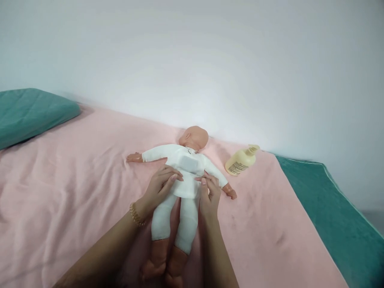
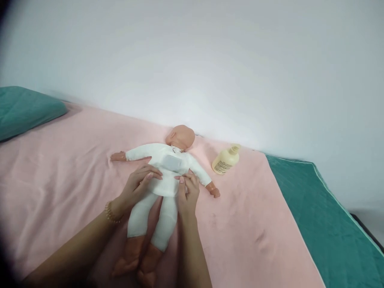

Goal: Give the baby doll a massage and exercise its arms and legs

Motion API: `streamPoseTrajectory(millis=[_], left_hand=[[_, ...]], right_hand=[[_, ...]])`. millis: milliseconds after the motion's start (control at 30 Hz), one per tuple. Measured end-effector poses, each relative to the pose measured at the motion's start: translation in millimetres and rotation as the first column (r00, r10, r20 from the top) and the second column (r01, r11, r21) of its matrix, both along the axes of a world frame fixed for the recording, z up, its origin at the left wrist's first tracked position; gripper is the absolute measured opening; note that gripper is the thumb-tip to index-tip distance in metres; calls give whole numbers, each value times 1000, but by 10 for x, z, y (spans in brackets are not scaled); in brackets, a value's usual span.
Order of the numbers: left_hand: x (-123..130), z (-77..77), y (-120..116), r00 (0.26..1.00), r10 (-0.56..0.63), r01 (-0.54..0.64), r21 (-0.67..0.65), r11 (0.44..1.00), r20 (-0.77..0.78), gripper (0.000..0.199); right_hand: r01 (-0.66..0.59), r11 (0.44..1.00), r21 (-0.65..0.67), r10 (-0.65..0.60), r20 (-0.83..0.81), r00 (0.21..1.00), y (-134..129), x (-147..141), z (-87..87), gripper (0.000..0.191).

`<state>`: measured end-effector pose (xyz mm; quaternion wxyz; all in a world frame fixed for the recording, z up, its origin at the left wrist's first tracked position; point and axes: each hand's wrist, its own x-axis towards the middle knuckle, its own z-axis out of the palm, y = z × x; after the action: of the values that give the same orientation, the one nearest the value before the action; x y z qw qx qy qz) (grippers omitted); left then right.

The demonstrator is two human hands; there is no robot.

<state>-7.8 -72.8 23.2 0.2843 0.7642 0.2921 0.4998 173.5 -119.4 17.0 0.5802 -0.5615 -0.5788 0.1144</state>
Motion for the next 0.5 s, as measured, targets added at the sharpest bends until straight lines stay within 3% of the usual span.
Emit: streamPoseTrajectory(millis=[233, 367, 500], left_hand=[[-32, -91, -83, 995, -98, 99, -57, 993, 23, 40], [-26, -90, -27, 994, -104, 95, -172, 980, -44, 48], [-15, -88, 0, 983, -114, 89, -165, 982, -144, 50]], right_hand=[[-134, 990, -49, 135, 30, 990, -136, -65, -88, 31], [-144, 984, -105, 148, 35, 988, -83, -70, -105, 30], [-158, 970, -183, 167, 36, 985, -35, -72, -117, 29]])
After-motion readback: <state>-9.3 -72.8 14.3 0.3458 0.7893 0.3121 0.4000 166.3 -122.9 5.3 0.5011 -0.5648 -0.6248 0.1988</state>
